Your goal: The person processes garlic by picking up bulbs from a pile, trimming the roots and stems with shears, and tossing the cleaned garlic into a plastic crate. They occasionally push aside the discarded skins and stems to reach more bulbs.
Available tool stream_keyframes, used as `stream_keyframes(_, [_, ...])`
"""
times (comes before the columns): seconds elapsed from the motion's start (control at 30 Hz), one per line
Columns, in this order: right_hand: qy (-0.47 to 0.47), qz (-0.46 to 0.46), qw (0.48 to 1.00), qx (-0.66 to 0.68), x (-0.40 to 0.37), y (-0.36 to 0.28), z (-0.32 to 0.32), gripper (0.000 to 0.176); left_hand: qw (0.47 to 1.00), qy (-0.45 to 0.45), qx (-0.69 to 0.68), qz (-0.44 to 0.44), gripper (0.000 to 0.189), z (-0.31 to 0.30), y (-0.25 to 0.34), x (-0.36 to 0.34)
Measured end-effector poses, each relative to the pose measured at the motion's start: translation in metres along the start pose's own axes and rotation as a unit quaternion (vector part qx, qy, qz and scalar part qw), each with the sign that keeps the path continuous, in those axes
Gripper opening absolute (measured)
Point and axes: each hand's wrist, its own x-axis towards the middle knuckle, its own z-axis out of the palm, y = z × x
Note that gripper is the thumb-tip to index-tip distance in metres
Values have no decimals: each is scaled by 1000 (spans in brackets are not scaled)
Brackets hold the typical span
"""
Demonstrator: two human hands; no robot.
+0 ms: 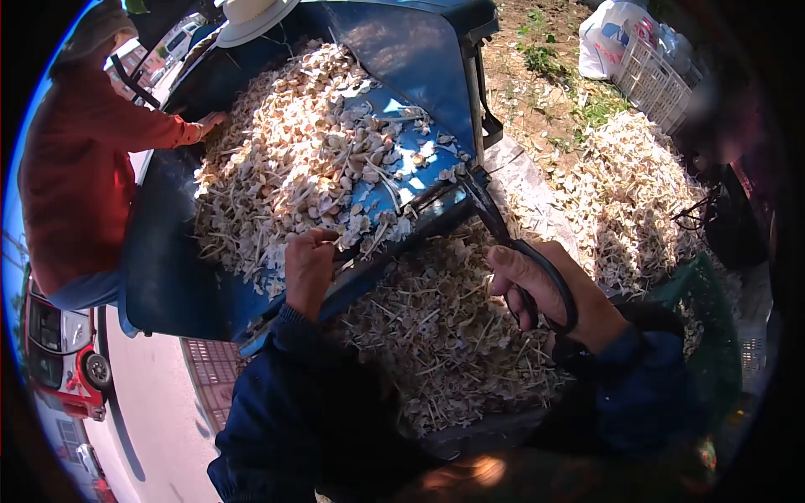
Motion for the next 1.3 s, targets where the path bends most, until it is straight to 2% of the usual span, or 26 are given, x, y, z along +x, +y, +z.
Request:
stream_keyframes(0.03, [0,1,1000,3,-1,-1,-1,75,988,78,111,78,21,-8,-29,20])
stream_keyframes(0.07, [5,-4,1000,3,-1,-2,-1,74,988,76,112,79,21,-13,-36,28])
stream_keyframes(0.13, [12,-9,1000,3,-2,-4,-3,73,960,115,167,195,20,-16,-40,39])
stream_keyframes(0.2, [-5,22,999,-22,-1,-6,-6,59,952,86,181,231,19,-10,-42,48])
stream_keyframes(0.23, [-2,23,999,-24,0,-6,-6,59,943,59,194,265,18,-6,-44,52])
stream_keyframes(0.27, [-7,25,999,-24,2,-5,-7,59,945,51,209,248,12,-5,-46,54])
stream_keyframes(0.4, [-13,14,999,-41,3,-9,-3,61,962,48,160,214,14,-2,-48,58])
stream_keyframes(0.47, [-12,18,999,-38,2,-10,-2,62,930,49,175,320,12,-10,-54,61])
stream_keyframes(0.5, [-11,19,999,-33,2,-10,-2,63,929,52,176,320,12,-12,-57,60])
stream_keyframes(0.57, [-15,8,999,-32,4,-8,-3,64,964,36,151,217,11,-14,-36,44])
stream_keyframes(0.6, [-17,1,999,-32,3,-7,-4,65,964,36,151,217,11,-16,-33,41])
stream_keyframes(0.67, [-21,0,999,-36,2,-10,-1,64,968,30,202,148,14,-18,-27,36])
stream_keyframes(0.7, [-25,0,999,-40,1,-11,1,64,967,32,202,149,14,-19,-23,33])
stream_keyframes(0.77, [-34,-12,999,-32,4,-7,4,63,966,66,132,212,14,-16,-9,21])
stream_keyframes(0.8, [-41,-21,999,-24,6,-3,5,63,957,77,140,242,17,-15,0,14])
stream_keyframes(0.9, [-29,-35,999,-27,11,4,14,56,959,71,128,244,19,-9,9,4])
stream_keyframes(0.93, [-16,-37,998,-41,13,3,18,49,959,68,125,246,19,-5,15,-2])
stream_keyframes(1.0, [-20,-41,999,-25,23,11,24,46,984,15,19,179,23,6,32,-20])
stream_keyframes(1.07, [-11,-89,995,-31,35,21,29,38,981,-36,-6,190,28,24,49,-40])
stream_keyframes(1.1, [-9,-95,995,-30,38,18,30,38,966,-48,2,253,35,33,64,-54])
stream_keyframes(1.17, [-5,-97,995,-13,39,14,34,30,958,-66,8,277,41,48,76,-71])
stream_keyframes(1.23, [11,-104,994,-40,42,15,35,27,939,-58,19,340,43,60,81,-78])
stream_keyframes(1.3, [29,-107,992,-67,43,18,35,24,935,-67,11,349,45,61,86,-79])
